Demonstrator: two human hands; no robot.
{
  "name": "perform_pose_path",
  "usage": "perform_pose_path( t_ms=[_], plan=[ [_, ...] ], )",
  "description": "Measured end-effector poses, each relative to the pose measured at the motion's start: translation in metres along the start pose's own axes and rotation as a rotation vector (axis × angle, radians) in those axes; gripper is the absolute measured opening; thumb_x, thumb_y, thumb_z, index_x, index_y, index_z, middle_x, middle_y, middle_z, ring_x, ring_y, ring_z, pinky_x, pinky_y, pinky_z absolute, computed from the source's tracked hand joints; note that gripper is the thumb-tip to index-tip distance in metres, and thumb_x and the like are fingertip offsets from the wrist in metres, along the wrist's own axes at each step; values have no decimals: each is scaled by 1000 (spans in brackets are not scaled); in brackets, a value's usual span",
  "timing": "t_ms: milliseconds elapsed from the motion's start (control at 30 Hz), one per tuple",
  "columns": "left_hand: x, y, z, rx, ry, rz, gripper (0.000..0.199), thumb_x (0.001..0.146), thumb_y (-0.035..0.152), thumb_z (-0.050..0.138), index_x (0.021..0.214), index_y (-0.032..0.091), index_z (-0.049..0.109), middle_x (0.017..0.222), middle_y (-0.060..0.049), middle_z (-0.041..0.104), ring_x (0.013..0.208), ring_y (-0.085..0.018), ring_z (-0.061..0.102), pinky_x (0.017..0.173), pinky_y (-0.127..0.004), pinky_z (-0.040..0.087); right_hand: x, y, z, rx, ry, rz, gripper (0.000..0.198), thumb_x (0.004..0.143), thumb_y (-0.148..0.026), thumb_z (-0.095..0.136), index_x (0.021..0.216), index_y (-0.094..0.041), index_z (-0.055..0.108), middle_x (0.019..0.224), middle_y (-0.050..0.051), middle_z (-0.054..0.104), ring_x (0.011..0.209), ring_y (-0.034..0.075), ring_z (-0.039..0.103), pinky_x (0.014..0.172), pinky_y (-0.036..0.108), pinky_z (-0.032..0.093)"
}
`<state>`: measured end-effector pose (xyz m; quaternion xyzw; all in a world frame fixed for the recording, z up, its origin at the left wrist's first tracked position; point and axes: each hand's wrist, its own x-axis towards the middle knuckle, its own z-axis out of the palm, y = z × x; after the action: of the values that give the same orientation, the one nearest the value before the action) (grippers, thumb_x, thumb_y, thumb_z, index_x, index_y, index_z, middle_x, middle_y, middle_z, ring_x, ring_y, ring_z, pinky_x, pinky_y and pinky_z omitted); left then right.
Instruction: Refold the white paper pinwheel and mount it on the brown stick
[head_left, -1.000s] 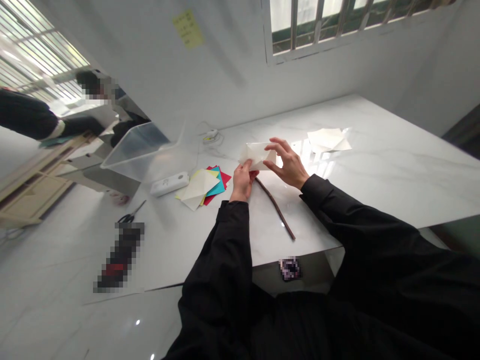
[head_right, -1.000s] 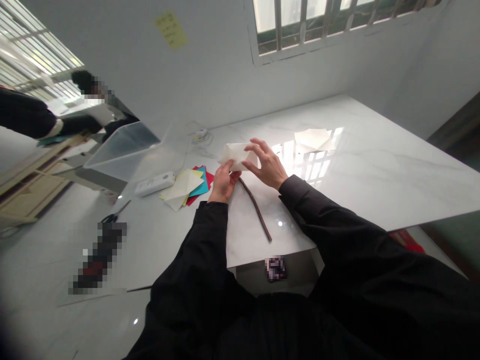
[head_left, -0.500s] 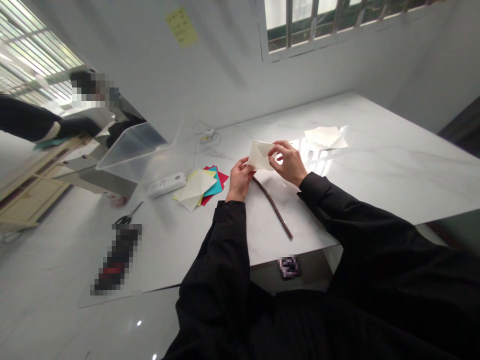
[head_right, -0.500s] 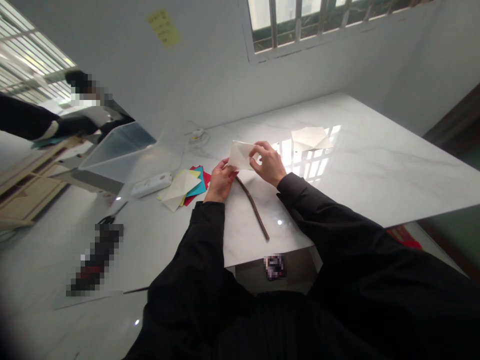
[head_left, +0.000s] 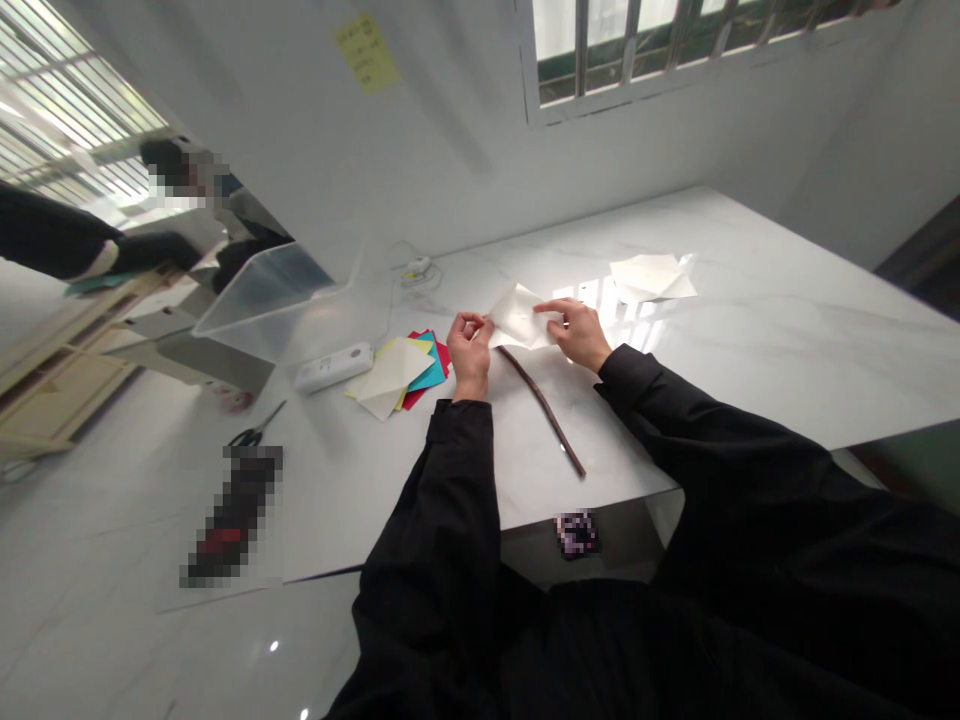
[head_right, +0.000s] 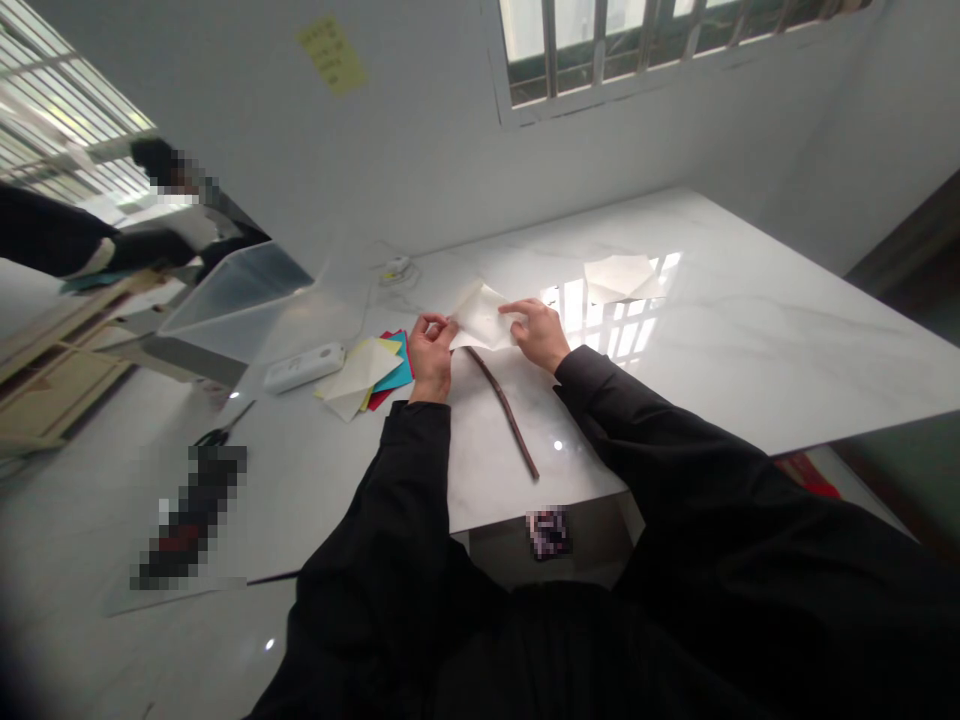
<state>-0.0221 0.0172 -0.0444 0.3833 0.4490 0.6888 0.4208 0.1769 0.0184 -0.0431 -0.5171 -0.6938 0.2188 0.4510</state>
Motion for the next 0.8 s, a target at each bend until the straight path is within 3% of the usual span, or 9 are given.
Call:
perform_pose_path(
  t_ms=[167,300,433,533,667,800],
  plan=[
    [-1,3,3,8,-48,-44,16,78,2,76,79,18,75,85,-3,74,86,-12,69,78,-17,51,3,9,3,45,23,104,52,84,-18,55,130,-20,79,118,7,80,72,19,64,86,38,58],
    [1,1,3,25,-60,-53,36,71,-4,76,98,20,81,107,-7,79,101,-16,71,84,-20,55,5,12,3,85,46,110,53,83,-18,56,131,-20,78,108,6,81,75,20,65,85,36,58],
    [4,-2,0,26,9,-25,45,67,-8,74,100,22,81,118,-7,78,119,-18,69,95,-21,55,3,6,3,70,19,26,35,83,-16,57,102,-21,86,105,6,79,80,19,64,87,34,55],
    [4,-1,-1,16,34,-52,39,70,-7,74,97,21,80,114,-7,78,118,-18,70,94,-21,56,0,1,4,79,-35,-40,32,84,-12,56,91,-21,86,99,6,76,79,18,63,82,31,53],
    [0,4,1,-16,91,-132,32,76,4,80,103,22,79,108,-6,78,108,-19,72,87,-24,60,-3,-3,5,70,-111,-83,40,88,-8,51,100,-22,87,100,6,75,74,16,62,76,29,53],
    [-1,5,3,-17,79,-173,44,75,10,84,116,25,79,110,-6,79,107,-20,73,85,-26,61,-4,-4,4,43,-100,-120,50,88,-7,48,119,-21,84,106,7,76,80,18,65,85,32,56]
  ],
)
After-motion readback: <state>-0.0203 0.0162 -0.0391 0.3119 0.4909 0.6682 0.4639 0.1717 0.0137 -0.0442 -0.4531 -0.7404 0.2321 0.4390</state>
